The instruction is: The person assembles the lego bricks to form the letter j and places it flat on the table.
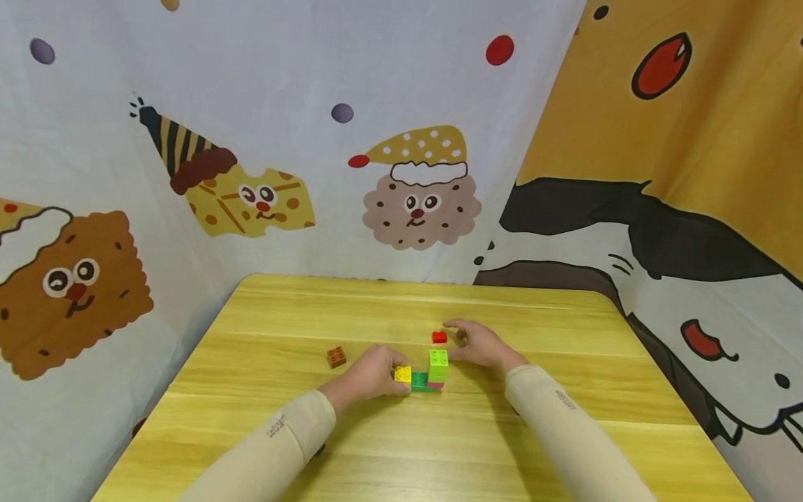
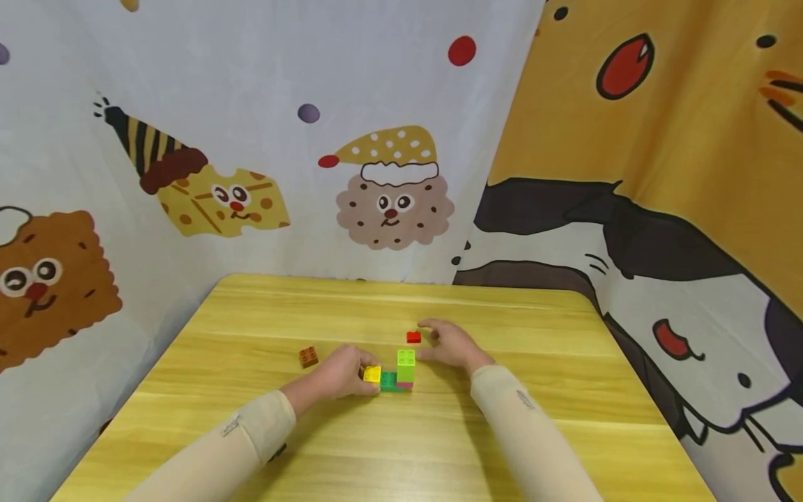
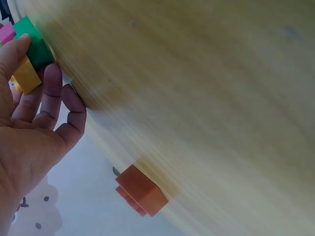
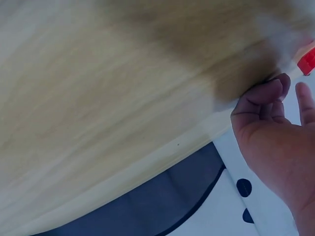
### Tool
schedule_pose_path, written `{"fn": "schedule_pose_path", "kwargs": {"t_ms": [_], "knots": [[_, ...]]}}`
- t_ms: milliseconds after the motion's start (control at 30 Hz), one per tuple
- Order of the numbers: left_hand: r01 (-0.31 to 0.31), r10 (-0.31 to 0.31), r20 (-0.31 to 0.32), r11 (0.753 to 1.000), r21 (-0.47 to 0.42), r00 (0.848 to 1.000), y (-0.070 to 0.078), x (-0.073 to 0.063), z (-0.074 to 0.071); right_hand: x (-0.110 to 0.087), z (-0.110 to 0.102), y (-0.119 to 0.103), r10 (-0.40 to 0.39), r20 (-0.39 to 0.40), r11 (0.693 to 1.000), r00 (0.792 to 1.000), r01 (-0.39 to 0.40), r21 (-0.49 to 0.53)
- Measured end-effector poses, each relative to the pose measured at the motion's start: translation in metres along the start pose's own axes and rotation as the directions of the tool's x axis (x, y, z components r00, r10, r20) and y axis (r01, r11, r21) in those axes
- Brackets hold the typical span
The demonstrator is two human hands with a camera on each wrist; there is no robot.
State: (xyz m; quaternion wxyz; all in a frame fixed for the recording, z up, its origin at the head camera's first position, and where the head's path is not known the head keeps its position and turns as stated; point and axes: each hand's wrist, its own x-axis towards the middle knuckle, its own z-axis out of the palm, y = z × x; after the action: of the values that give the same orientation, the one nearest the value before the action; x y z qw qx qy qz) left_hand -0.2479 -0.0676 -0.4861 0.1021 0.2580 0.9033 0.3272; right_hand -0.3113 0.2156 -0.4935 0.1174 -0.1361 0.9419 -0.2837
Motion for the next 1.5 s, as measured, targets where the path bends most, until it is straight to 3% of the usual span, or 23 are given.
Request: {"fn": "schedule_pose_path", "kwargs": {"t_ms": [633,833,1267,1500], "knots": [[0.030,-0.030,0.007,0.999,-0.029,1.000,-0.003,0.001,0.003,0.005,0.005,-0.001,0.052,-0.028,0.999,0.998,-0.052,0.013],[0.022,-0.022,0.002,0.999,-0.036,1.000,-0.006,0.001,0.004,0.005,0.006,-0.005,0.038,-0.036,0.999,0.999,-0.039,-0.026],[0.023,-0.023,0.002,0.999,-0.037,1.000,-0.008,0.003,0.006,0.009,0.011,-0.009,-0.006,-0.072,1.000,0.997,0.007,0.004],[0.028,-0.028,-0.003,0.999,-0.043,1.000,-0.007,0.003,0.006,0.008,0.013,-0.008,0.024,-0.086,1.000,0.996,-0.023,0.016]]}}
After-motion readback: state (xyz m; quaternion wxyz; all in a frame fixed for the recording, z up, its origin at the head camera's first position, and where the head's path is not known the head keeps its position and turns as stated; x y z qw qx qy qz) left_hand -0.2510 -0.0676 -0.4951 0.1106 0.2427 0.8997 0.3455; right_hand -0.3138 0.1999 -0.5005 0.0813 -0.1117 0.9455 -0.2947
